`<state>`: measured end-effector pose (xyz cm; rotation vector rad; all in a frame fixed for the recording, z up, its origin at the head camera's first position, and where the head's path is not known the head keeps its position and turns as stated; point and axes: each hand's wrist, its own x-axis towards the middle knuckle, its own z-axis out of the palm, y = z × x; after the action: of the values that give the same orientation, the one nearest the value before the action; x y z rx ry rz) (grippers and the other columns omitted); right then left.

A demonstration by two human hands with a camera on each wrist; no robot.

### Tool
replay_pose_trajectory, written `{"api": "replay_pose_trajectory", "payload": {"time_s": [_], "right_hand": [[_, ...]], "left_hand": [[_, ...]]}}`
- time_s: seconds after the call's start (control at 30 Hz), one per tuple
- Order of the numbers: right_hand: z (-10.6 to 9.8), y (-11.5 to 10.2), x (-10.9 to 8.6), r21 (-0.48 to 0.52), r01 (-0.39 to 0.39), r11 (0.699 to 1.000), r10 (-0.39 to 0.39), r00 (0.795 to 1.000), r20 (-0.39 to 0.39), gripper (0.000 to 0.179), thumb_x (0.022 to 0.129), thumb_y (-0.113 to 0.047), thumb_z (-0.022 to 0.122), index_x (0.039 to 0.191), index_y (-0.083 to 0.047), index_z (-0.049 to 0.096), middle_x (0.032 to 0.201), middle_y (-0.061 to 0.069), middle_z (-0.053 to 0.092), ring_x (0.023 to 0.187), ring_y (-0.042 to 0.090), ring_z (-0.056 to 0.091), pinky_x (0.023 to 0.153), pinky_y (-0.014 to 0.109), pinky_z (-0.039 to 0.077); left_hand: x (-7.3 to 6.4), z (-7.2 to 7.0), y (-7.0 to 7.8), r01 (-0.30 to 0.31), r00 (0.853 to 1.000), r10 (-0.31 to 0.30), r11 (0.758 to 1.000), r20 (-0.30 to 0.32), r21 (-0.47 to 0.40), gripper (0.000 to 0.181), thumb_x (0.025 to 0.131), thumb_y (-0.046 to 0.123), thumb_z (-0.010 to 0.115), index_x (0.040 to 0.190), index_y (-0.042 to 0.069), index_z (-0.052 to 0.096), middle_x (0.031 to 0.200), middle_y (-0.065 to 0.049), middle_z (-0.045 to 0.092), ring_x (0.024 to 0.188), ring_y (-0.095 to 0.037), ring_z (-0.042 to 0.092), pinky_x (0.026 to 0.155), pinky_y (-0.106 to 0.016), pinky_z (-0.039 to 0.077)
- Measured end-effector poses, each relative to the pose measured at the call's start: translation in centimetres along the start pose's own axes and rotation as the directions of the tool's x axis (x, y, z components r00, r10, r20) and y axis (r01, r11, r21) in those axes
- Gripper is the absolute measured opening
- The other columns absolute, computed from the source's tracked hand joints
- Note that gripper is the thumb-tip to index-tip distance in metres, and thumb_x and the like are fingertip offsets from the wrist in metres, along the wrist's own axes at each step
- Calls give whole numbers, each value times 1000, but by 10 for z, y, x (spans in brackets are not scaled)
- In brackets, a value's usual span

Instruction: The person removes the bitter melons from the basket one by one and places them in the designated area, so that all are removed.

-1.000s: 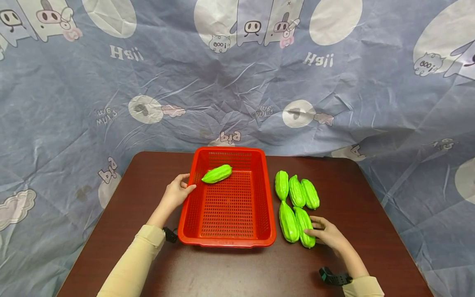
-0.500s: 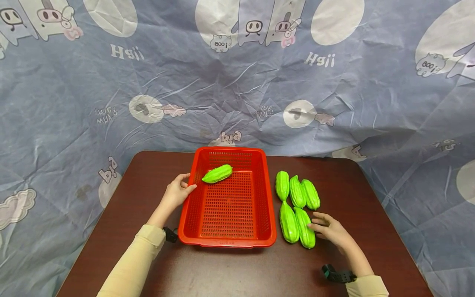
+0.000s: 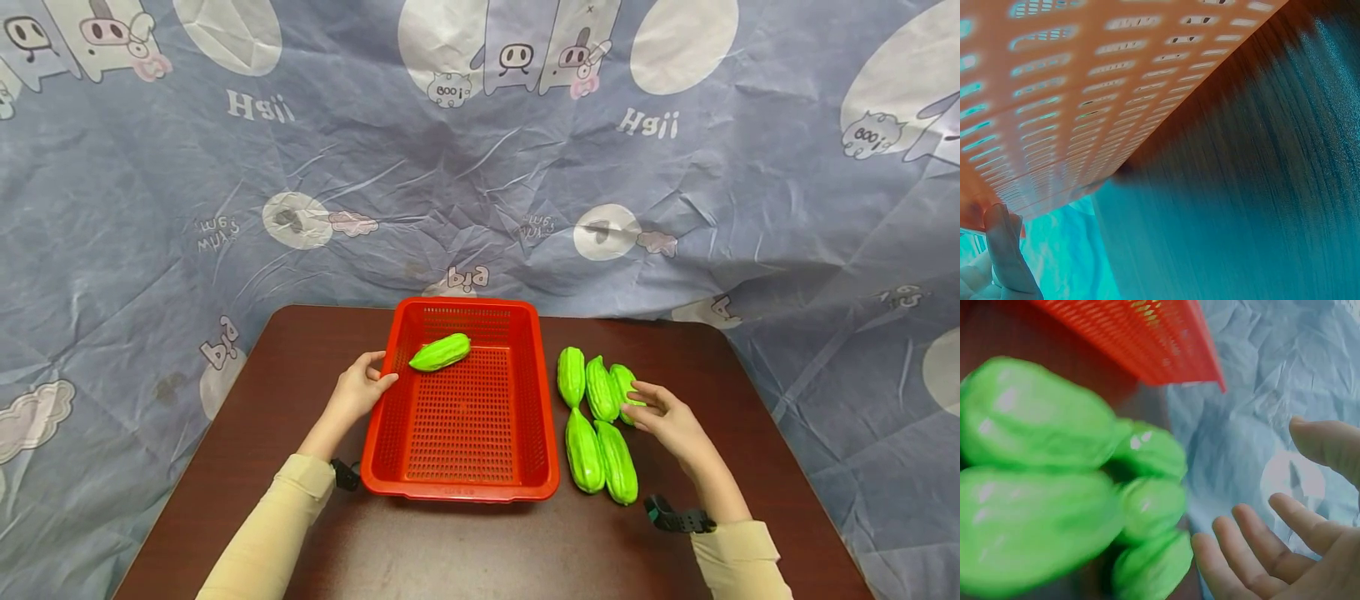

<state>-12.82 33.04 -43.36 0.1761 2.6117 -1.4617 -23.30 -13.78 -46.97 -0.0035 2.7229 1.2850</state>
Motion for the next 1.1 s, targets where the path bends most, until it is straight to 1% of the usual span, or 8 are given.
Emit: {"api": "replay_pose_trajectory", "payload": {"time_s": [0.07,0.13,0.43,0.63,0.8,0.87,1.03,1.1], "right_hand": [[4,-10,6,19,16,1000,-16,1000,-20,72,99,-36,60,153,-2,29,148,26,42,127,34,53,92,29,54],[9,-20,12,48,26,998,-25,999,-32,71,98,-36,61,153,-4,31,148,24,43,129,34,52,91,26,54],[44,-64,40,156,76,985,-76,997,-4,64,97,-30,63,150,-5,36,148,23,44,132,38,50,103,46,48],[68,-85,59,179,122,976,-130,991,35,65,95,-27,66,149,-5,38,146,23,46,131,37,51,101,47,49],[88,-101,72,205,124,971,-140,988,65,65,94,-25,68,149,-6,39,146,22,46,130,37,51,103,49,47],[95,-114,72,209,122,970,-141,987,76,63,94,-21,67,148,-4,40,146,23,46,129,38,52,102,49,48],[116,-123,84,196,110,974,-131,987,96,61,94,-24,68,147,-6,42,145,20,48,127,36,54,100,46,50],[126,-118,94,196,101,975,-123,987,104,63,93,-28,69,147,-10,43,146,17,48,126,34,56,100,45,50]], "left_hand": [[0,0,0,0,1000,0,1000,0,0,57,95,24,67,145,7,45,103,-18,61,83,-28,64,72,-38,56],[-1,0,1,0,1000,0,1000,-2,0,57,95,24,67,145,7,45,103,-18,62,83,-27,64,72,-38,56],[-2,-1,3,4,1000,-4,1000,-1,-7,58,95,24,67,145,6,45,103,-18,61,81,-27,64,70,-37,55],[-2,0,3,4,1000,-4,1000,-1,-5,57,95,24,67,145,6,45,102,-19,62,81,-27,64,70,-38,56],[-1,1,2,6,1000,-6,1000,1,-9,57,95,24,67,145,6,45,102,-18,62,80,-26,65,70,-38,57],[-1,2,1,10,1000,-10,1000,0,-14,57,95,24,67,145,6,45,101,-18,62,80,-26,64,70,-37,56],[1,1,0,19,1000,-19,999,2,-29,58,95,24,67,146,8,45,102,-17,60,81,-26,64,70,-37,56],[1,1,0,19,1000,-19,999,3,-28,58,95,24,67,146,8,45,102,-17,60,81,-25,64,70,-37,56]]}}
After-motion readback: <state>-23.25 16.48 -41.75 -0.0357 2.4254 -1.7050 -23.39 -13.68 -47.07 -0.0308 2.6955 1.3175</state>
